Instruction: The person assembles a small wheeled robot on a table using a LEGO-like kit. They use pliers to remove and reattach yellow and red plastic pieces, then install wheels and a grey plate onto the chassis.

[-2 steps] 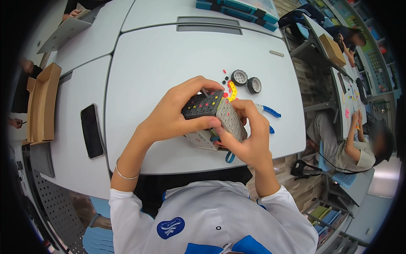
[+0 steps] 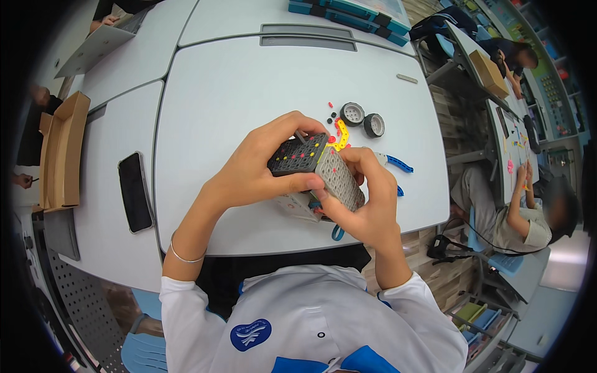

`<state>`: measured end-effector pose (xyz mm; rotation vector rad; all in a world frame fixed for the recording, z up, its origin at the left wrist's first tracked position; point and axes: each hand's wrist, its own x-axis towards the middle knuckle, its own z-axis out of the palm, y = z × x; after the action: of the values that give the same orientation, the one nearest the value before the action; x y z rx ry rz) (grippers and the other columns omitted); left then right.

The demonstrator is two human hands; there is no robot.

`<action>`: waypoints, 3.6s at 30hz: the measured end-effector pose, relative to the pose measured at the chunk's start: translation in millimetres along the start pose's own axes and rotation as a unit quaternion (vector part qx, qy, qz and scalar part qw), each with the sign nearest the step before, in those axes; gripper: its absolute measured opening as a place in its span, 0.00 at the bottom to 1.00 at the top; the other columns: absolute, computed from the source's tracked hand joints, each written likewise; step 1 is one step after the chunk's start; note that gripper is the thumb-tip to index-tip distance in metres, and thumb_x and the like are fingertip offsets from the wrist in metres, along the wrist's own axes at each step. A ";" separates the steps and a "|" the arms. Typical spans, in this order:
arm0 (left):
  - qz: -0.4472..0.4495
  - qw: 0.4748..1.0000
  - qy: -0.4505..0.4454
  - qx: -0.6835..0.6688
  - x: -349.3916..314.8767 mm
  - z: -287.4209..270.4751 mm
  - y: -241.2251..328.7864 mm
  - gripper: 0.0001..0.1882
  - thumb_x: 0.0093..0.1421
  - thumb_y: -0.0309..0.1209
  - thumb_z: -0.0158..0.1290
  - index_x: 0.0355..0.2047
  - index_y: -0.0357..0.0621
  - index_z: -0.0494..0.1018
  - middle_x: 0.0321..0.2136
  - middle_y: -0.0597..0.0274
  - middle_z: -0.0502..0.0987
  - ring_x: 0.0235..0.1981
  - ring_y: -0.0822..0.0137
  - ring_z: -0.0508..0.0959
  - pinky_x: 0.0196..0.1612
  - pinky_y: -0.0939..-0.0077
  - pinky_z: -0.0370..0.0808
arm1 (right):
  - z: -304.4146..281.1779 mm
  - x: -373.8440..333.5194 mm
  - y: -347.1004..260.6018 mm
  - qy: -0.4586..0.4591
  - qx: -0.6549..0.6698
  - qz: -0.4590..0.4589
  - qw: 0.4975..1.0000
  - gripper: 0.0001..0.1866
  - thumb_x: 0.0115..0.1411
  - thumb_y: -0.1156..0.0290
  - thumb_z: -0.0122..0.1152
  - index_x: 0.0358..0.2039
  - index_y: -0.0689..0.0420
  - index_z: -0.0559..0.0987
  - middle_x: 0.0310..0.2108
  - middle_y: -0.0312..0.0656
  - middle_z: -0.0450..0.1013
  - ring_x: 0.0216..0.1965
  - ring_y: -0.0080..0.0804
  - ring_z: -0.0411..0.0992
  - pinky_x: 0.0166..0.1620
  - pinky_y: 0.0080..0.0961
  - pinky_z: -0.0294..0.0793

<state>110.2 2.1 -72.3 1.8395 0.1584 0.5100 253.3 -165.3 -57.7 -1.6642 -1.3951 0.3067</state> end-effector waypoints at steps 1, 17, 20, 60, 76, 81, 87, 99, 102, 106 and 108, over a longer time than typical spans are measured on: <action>0.029 0.999 0.001 0.015 -0.9 0.8 -4.0 0.38 0.49 0.54 0.69 0.50 0.38 0.73 0.44 0.59 0.77 0.44 0.64 0.77 0.50 0.68 0.73 | -0.2 0.5 -0.2 0.006 -0.019 -0.028 0.999 0.24 0.47 0.67 0.75 0.42 0.61 0.75 0.32 0.45 0.75 0.32 0.34 0.75 0.34 0.27 0.72; 0.207 0.972 0.028 0.108 7.8 6.9 -14.0 0.36 0.37 0.46 0.77 0.43 0.41 0.75 0.39 0.59 0.79 0.39 0.57 0.79 0.42 0.67 0.76 | -21.8 4.9 -13.3 -0.122 0.326 0.187 0.919 0.20 0.60 0.72 0.70 0.52 0.57 0.75 0.33 0.31 0.70 0.35 0.18 0.69 0.39 0.20 0.68; 0.221 0.967 0.037 0.125 8.2 6.5 -11.8 0.36 0.35 0.47 0.77 0.41 0.41 0.76 0.37 0.60 0.79 0.36 0.58 0.79 0.40 0.68 0.77 | -18.8 3.3 -10.1 -0.123 0.353 0.191 0.908 0.18 0.63 0.73 0.68 0.51 0.56 0.75 0.31 0.30 0.66 0.33 0.16 0.66 0.36 0.17 0.66; 0.099 0.986 0.128 -0.029 5.4 -20.3 -48.1 0.31 0.52 0.55 0.67 0.41 0.40 0.76 0.37 0.62 0.79 0.37 0.70 0.79 0.40 0.77 0.74 | -14.7 70.5 114.2 0.018 0.231 0.222 0.947 0.14 0.61 0.69 0.69 0.43 0.64 0.80 0.34 0.42 0.82 0.36 0.23 0.80 0.35 0.20 0.79; -0.268 0.937 0.222 -0.022 15.8 -49.6 -46.4 0.31 0.63 0.59 0.55 0.41 0.38 0.79 0.28 0.59 0.78 0.28 0.72 0.80 0.30 0.82 0.76 | -36.8 65.2 128.2 0.113 0.375 0.258 0.883 0.18 0.66 0.69 0.63 0.51 0.64 0.72 0.41 0.44 0.78 0.44 0.28 0.78 0.47 0.28 0.80; -0.331 0.934 0.124 0.042 23.6 -54.4 -56.2 0.35 0.59 0.62 0.57 0.38 0.36 0.81 0.24 0.56 0.79 0.22 0.65 0.83 0.27 0.81 0.78 | -33.8 65.1 127.4 0.101 0.467 0.261 0.839 0.18 0.67 0.70 0.62 0.53 0.64 0.71 0.46 0.45 0.76 0.47 0.29 0.77 0.51 0.30 0.79; -0.384 0.907 0.066 0.159 45.4 -45.8 -57.0 0.31 0.62 0.59 0.57 0.34 0.37 0.81 0.22 0.62 0.77 0.20 0.74 0.79 0.23 0.85 0.73 | -27.8 59.7 147.8 -0.001 0.743 0.279 0.609 0.16 0.70 0.76 0.54 0.54 0.70 0.69 0.50 0.48 0.71 0.53 0.33 0.73 0.52 0.27 0.83; -0.246 0.897 0.095 0.356 48.5 -47.1 -44.0 0.28 0.61 0.54 0.59 0.43 0.38 0.83 0.36 0.47 0.83 0.36 0.58 0.83 0.36 0.69 0.79 | -21.0 56.9 121.2 0.036 0.718 0.291 0.631 0.18 0.70 0.76 0.53 0.57 0.70 0.66 0.51 0.50 0.70 0.53 0.34 0.73 0.55 0.29 0.81; -0.120 0.938 0.150 0.288 51.4 -12.9 -2.6 0.18 0.66 0.40 0.55 0.47 0.38 0.81 0.41 0.54 0.83 0.43 0.63 0.82 0.45 0.68 0.78 | -21.5 56.6 105.9 0.084 0.584 0.267 0.762 0.19 0.70 0.72 0.57 0.56 0.68 0.67 0.50 0.48 0.73 0.52 0.32 0.75 0.56 0.31 0.79; -0.034 0.995 0.027 0.088 46.3 34.9 15.8 0.12 0.63 0.28 0.58 0.46 0.36 0.80 0.39 0.55 0.84 0.38 0.67 0.82 0.43 0.72 0.78 | -20.4 53.2 101.9 0.127 0.500 0.224 0.827 0.18 0.69 0.70 0.59 0.55 0.65 0.69 0.47 0.46 0.76 0.49 0.29 0.76 0.51 0.29 0.79; -0.013 0.992 0.064 0.112 43.0 47.2 14.7 0.11 0.62 0.26 0.59 0.43 0.35 0.80 0.36 0.56 0.84 0.35 0.68 0.83 0.40 0.76 0.77 | -20.7 53.4 98.4 0.134 0.478 0.214 0.841 0.17 0.69 0.70 0.59 0.53 0.64 0.69 0.46 0.45 0.76 0.47 0.27 0.77 0.49 0.28 0.79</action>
<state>166.4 -28.7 -58.7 2.0210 0.3365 0.6119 349.0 -122.6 -102.1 -1.0635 -0.4600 0.8338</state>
